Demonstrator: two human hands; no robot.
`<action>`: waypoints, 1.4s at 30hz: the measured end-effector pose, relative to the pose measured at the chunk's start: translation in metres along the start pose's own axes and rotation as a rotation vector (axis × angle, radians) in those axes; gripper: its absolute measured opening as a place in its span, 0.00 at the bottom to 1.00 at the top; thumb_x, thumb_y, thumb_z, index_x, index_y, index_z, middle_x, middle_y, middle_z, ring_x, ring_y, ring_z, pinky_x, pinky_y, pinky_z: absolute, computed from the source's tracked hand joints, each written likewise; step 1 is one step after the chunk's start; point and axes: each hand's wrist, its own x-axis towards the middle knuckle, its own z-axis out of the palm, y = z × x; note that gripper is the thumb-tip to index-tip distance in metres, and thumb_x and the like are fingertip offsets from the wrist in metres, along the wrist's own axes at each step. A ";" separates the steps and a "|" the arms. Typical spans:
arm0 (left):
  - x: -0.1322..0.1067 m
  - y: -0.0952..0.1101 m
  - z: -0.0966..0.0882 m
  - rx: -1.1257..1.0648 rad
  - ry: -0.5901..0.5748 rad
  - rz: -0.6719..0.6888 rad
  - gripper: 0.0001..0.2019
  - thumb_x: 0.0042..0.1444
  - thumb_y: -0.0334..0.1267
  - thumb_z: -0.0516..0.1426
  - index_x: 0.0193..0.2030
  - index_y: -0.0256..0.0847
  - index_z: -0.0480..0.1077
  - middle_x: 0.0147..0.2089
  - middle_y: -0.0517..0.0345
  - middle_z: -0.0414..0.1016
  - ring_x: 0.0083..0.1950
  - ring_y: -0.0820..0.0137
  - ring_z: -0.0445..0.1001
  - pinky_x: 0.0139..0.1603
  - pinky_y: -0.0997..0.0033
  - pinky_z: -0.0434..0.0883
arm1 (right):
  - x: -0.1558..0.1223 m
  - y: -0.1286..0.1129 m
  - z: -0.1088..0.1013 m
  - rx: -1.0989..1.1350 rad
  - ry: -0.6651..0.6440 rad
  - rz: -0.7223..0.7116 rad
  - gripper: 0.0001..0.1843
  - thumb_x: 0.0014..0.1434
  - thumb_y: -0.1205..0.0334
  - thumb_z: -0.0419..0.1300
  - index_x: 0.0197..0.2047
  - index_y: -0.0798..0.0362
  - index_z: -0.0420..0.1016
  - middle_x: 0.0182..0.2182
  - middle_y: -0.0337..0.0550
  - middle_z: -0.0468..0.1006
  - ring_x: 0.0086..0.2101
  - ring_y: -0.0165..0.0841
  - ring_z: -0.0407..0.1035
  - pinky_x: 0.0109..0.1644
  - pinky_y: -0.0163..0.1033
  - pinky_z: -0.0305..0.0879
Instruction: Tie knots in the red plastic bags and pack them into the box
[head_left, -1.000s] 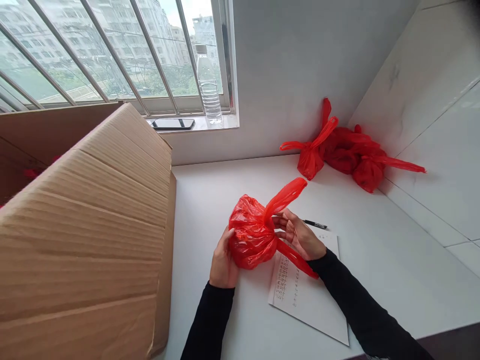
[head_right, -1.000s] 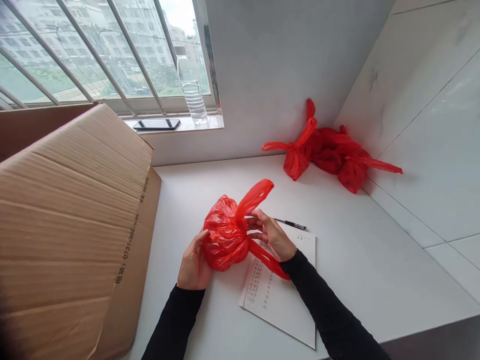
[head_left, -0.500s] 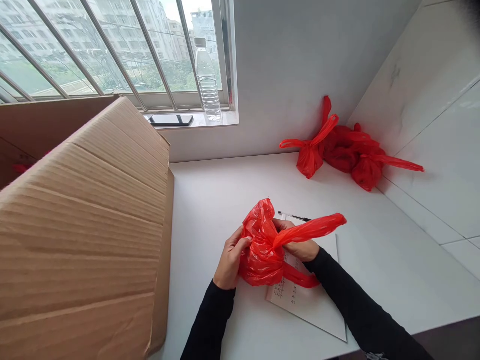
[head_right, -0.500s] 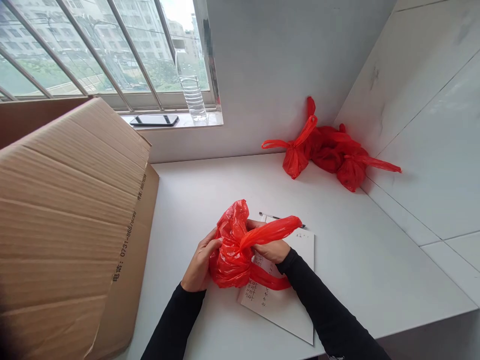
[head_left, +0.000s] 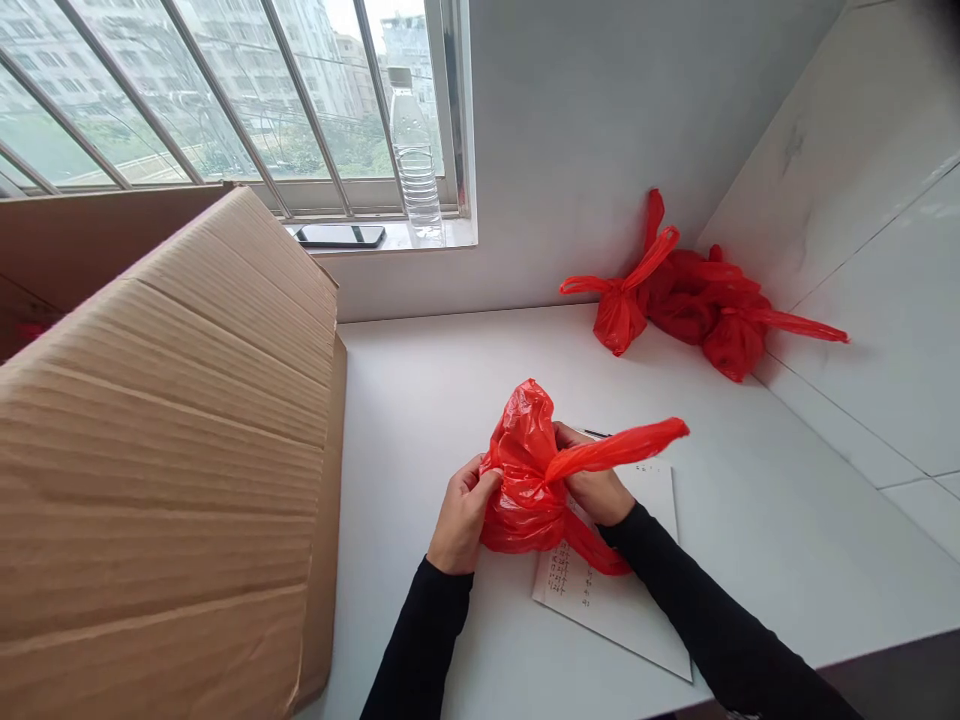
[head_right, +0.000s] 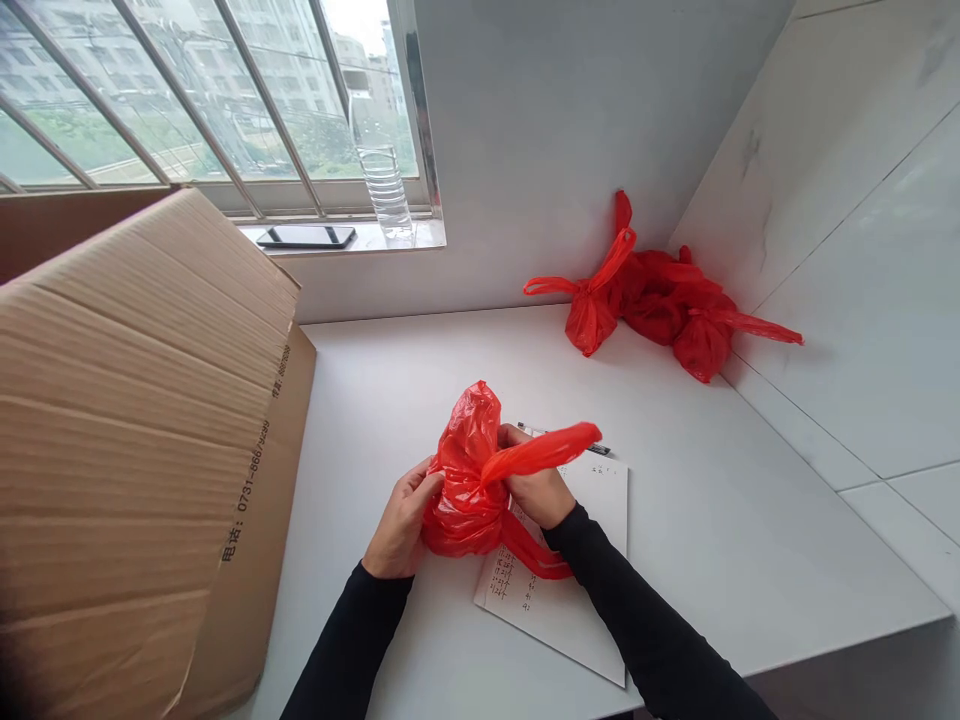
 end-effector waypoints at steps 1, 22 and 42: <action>0.000 0.000 -0.001 -0.008 0.026 0.018 0.07 0.52 0.40 0.63 0.32 0.40 0.72 0.30 0.61 0.73 0.32 0.71 0.69 0.36 0.73 0.65 | 0.000 -0.001 0.000 0.025 -0.059 0.014 0.18 0.55 0.52 0.67 0.47 0.50 0.75 0.41 0.45 0.79 0.38 0.39 0.71 0.45 0.43 0.68; -0.002 -0.003 -0.003 -0.127 0.070 0.083 0.07 0.56 0.38 0.63 0.39 0.42 0.72 0.37 0.61 0.75 0.39 0.72 0.73 0.42 0.74 0.69 | -0.001 -0.015 -0.005 0.072 -0.288 0.191 0.25 0.60 0.41 0.61 0.50 0.52 0.76 0.43 0.46 0.79 0.41 0.40 0.73 0.48 0.44 0.68; -0.009 0.005 0.002 -0.036 -0.161 0.086 0.24 0.58 0.39 0.64 0.60 0.40 0.67 0.58 0.44 0.74 0.60 0.53 0.71 0.54 0.59 0.73 | 0.002 -0.005 -0.012 0.237 -0.102 0.188 0.25 0.57 0.38 0.62 0.43 0.52 0.78 0.38 0.45 0.81 0.35 0.38 0.74 0.42 0.43 0.70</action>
